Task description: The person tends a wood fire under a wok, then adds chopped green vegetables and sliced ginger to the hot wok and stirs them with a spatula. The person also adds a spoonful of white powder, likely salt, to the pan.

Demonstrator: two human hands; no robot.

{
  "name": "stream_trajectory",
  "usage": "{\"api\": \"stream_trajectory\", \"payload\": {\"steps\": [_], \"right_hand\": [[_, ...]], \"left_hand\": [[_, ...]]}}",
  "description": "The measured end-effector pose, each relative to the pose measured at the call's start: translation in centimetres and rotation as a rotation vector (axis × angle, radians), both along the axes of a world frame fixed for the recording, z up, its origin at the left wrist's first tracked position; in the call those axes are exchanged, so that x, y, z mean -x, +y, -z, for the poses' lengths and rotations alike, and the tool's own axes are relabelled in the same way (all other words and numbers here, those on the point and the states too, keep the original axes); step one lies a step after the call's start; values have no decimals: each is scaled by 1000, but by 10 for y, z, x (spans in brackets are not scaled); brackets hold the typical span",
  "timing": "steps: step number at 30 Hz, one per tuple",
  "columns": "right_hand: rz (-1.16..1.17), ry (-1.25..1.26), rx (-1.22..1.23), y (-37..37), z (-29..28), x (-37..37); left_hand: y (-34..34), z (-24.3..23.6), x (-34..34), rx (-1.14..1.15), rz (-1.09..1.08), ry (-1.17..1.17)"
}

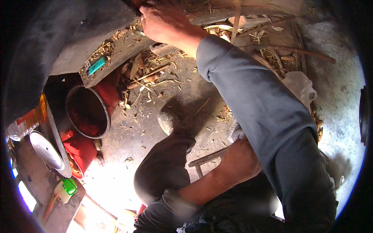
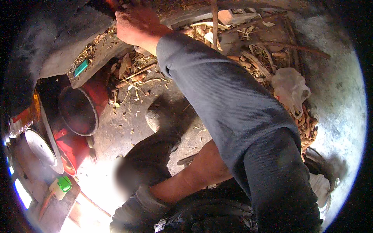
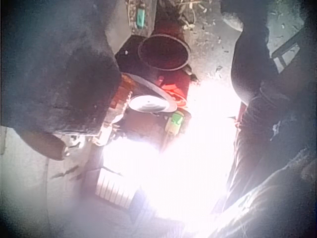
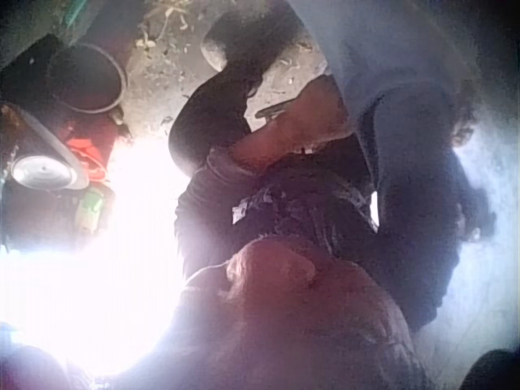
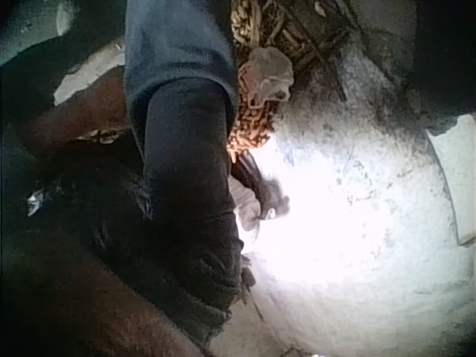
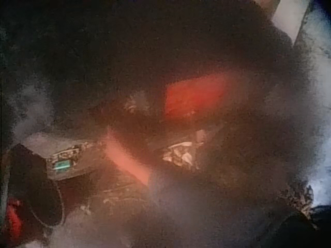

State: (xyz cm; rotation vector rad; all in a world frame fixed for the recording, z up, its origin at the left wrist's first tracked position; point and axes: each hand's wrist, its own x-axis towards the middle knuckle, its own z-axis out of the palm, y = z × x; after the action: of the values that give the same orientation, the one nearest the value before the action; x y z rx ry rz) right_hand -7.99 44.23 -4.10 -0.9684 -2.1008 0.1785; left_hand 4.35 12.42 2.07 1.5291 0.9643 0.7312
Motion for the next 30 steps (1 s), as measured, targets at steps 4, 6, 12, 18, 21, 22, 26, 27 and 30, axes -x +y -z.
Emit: {"api": "stream_trajectory", "payload": {"steps": [4,6,12,18,21,22,26,27,30], "right_hand": [[7,1,30,6,-2,8],[7,0,59,11,-5,12],[-2,27,69,2,-10,1],[22,30,27,3,-9,-7],[29,23,68,16,-11,2],[27,26,79,17,-11,3],[18,65,40,1,-9,-15],[21,81,12,-9,-9,-26],[-4,94,0,-41,-14,-76]], "left_hand": [[-3,3,-3,-162,-160,-15],[-3,5,-6,-173,-152,-4],[-2,-2,0,-85,-81,14],[0,-1,2,-26,8,13],[0,-3,-3,28,-14,21],[1,-3,-3,33,-32,7],[10,-5,5,52,11,66],[14,-7,7,18,-16,88],[24,-18,10,-21,-93,131]]}}
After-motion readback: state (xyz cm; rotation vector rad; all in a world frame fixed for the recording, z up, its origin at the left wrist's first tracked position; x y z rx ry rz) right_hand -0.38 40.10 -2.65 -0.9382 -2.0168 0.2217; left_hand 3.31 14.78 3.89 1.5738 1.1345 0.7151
